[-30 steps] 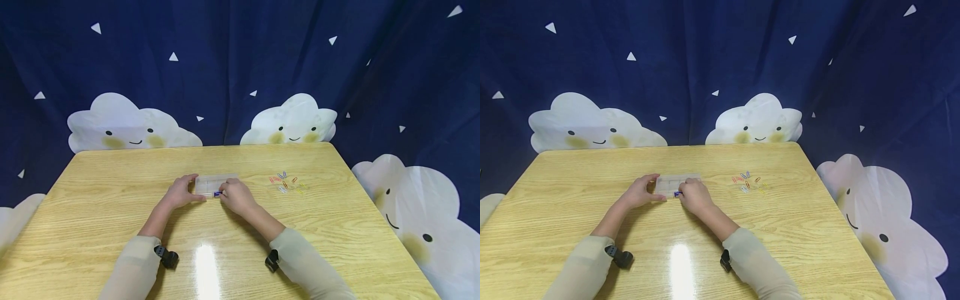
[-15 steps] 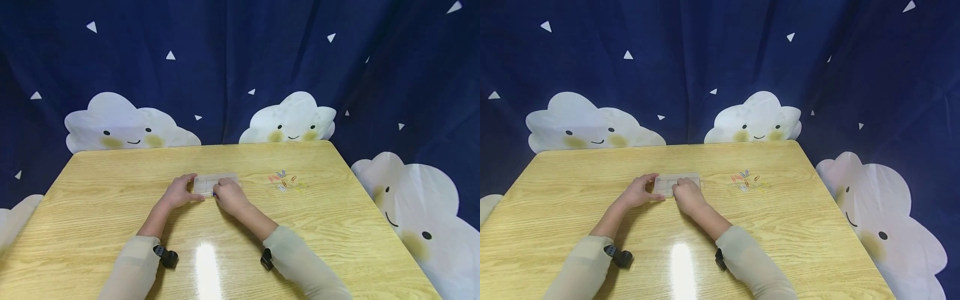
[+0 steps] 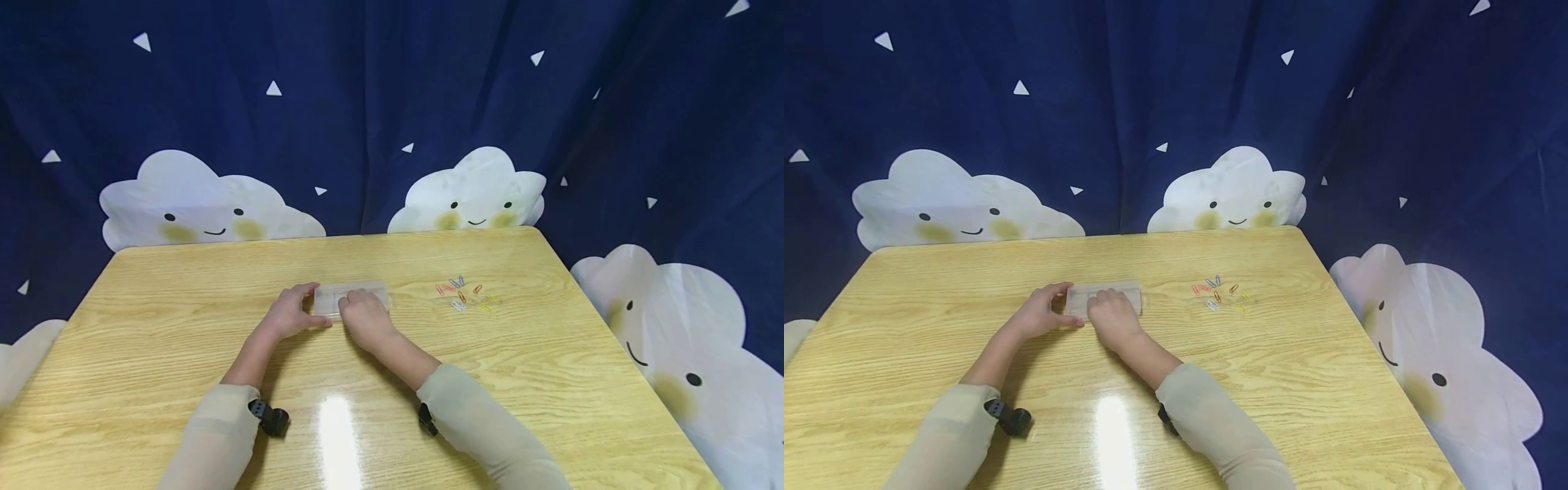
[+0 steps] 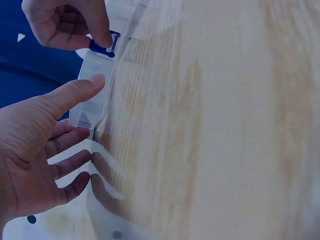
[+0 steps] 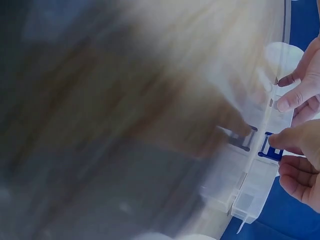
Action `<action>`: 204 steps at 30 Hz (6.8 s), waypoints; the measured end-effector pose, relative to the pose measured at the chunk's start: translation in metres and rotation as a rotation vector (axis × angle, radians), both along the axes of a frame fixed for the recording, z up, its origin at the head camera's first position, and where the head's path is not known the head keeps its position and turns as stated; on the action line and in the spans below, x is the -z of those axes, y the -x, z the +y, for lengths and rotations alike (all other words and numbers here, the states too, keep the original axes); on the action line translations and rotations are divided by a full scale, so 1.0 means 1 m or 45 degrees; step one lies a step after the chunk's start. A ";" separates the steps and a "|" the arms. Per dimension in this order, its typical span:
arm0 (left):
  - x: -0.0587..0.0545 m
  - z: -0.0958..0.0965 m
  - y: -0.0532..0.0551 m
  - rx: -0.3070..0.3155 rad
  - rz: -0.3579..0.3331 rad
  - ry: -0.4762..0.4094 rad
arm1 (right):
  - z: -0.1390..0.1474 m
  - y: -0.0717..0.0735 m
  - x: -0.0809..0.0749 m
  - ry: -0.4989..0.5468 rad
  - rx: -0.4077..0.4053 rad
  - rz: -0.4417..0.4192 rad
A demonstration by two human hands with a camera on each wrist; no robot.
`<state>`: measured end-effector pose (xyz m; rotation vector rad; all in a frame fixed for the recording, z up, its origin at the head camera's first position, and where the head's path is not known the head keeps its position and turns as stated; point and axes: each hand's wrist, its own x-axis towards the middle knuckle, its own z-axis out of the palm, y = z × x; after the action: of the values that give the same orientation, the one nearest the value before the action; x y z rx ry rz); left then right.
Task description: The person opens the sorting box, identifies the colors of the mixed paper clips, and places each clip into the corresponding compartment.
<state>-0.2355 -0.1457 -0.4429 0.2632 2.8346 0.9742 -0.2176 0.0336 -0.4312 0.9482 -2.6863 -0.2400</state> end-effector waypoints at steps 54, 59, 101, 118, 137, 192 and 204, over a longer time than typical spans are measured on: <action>-0.009 -0.001 0.004 0.080 -0.002 0.023 | -0.006 -0.005 0.001 -0.160 -0.058 0.025; -0.007 -0.001 0.005 0.074 -0.007 0.018 | -0.005 -0.007 -0.001 -0.167 -0.038 -0.130; 0.002 0.001 0.002 -0.006 -0.006 0.061 | 0.066 0.015 -0.010 0.326 0.030 -0.232; 0.007 -0.001 0.002 -0.002 -0.029 0.010 | 0.078 0.022 -0.003 0.384 0.020 -0.321; 0.010 -0.003 0.003 0.017 0.008 0.005 | 0.076 0.023 -0.005 0.394 -0.019 -0.419; 0.011 -0.010 0.002 0.060 -0.013 0.007 | 0.055 0.070 0.015 1.768 0.579 -0.710; 0.010 -0.011 0.001 0.059 -0.014 0.006 | 0.054 0.068 0.028 1.765 0.651 -0.729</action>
<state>-0.2362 -0.1562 -0.4531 0.3204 2.8075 0.9562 -0.2859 0.0878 -0.4593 -0.1510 -2.4944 1.7508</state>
